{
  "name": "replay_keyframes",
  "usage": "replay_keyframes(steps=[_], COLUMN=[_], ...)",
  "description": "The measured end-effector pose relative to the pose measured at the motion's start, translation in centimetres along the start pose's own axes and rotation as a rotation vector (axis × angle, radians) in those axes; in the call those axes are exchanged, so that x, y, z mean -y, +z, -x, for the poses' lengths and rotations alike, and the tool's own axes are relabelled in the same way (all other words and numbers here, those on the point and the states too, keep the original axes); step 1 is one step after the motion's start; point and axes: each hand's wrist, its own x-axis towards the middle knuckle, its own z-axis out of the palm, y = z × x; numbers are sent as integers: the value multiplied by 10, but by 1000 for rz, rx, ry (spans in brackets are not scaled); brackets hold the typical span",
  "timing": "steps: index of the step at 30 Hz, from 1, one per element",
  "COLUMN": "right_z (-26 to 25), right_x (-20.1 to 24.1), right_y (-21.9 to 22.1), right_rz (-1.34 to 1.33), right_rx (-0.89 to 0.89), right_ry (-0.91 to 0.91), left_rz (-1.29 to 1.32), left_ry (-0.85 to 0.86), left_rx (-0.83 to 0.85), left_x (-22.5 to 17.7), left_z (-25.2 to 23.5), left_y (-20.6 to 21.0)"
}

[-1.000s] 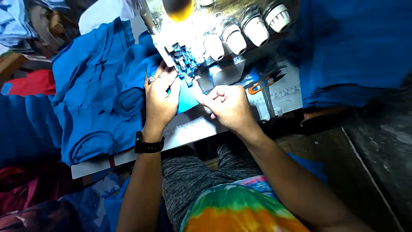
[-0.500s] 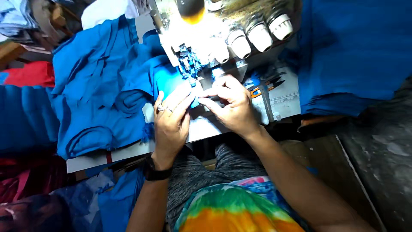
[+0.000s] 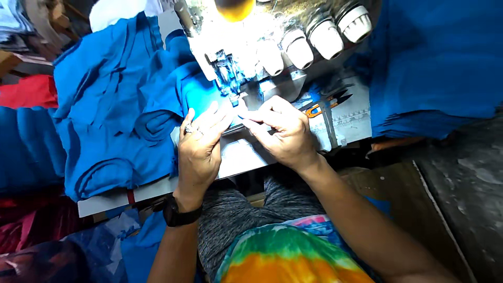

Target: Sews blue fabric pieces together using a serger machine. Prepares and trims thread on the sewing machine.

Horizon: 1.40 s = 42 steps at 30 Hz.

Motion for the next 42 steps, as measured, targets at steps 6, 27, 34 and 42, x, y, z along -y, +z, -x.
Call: replay_keyframes(steps=[6,27,34,42], right_z=[1,2,23,43], right_x=[-2,2,9,23], right_y=[1,4,-6,-3], right_rz=[29,95,-52,-271], right_rx=[-1,-9,-54,95], right_ry=[-17,21,165,283], left_rz=[-2,15,-104,-213], left_ry=[-1,48,-59,-162], left_rx=[22,27,-75,-135], left_x=[5,31,11,-5], left_z=[-4,-23,-16,12], left_y=[-4,-13,-9,-8])
